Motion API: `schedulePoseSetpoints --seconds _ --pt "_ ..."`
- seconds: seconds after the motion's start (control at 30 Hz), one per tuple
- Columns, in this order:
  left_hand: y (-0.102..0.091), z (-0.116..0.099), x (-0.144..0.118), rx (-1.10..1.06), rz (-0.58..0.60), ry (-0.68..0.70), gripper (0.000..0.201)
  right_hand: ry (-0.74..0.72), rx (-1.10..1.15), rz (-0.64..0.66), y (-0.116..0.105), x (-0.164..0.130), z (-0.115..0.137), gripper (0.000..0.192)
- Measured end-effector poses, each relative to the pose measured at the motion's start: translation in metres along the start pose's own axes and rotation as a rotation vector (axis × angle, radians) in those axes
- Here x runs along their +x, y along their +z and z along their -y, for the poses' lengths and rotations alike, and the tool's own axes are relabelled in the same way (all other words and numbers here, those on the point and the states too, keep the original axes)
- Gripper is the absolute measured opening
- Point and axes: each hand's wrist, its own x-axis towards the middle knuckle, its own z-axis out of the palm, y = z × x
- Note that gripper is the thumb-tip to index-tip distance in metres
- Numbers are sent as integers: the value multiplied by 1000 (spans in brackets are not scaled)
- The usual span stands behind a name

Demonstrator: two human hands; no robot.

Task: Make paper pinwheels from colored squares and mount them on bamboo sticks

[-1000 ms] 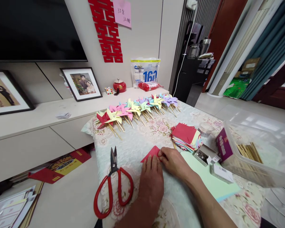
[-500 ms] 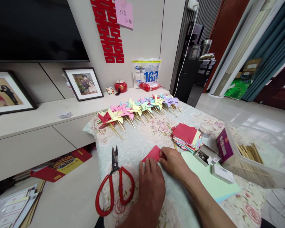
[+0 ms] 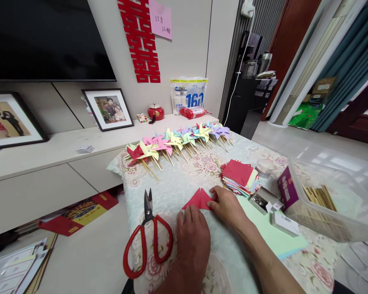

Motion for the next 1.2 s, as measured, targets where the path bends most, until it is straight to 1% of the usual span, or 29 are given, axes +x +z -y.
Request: schedulePoseSetpoints --seconds 0.07,0.13,0.23,0.3,0.37,0.43,0.47,0.53,0.57,0.6,0.67,0.73,0.87,1.0,1.13,1.2 --pt "-8 5 4 -16 32 28 29 20 35 10 1 1 -3 33" --pt "-14 10 7 -57 40 25 27 26 76 15 1 3 -6 29" --pt "-18 18 13 -210 -4 -66 27 13 164 12 -1 4 -8 18" --pt "-19 23 17 -427 -58 -183 26 2 271 -11 -3 4 -7 11" --pt "-18 26 22 -722 -69 -333 22 0 448 -44 -5 5 -5 8" --pt "-18 26 30 -1015 -19 -528 18 4 680 -71 -7 5 -3 14" --pt "-18 25 35 -1152 25 -638 19 10 796 -82 -7 6 -2 19" --pt "-19 20 47 -1408 108 -845 29 24 982 -95 -8 6 0 28" --pt "-19 16 53 -1527 144 -914 36 29 1045 -97 -9 5 1 32" --pt "-19 13 59 -1619 160 -950 41 35 1092 -95 -9 5 2 35" --pt "-18 6 69 -1744 152 -981 48 45 1158 -74 -10 4 3 40" --pt "-14 2 74 -1822 108 -996 52 60 1199 -44 -10 4 4 44" --pt "-5 1 76 -1933 25 -1040 54 102 1194 -4 -10 5 6 47" --pt "-3 6 76 -2002 -23 -1064 52 120 1165 15 -9 5 8 44" --pt "-5 9 76 -1997 -34 -1035 46 107 1111 65 -8 4 7 40" --pt "-5 10 75 -1982 -34 -1008 42 114 1078 20 -8 4 4 41"
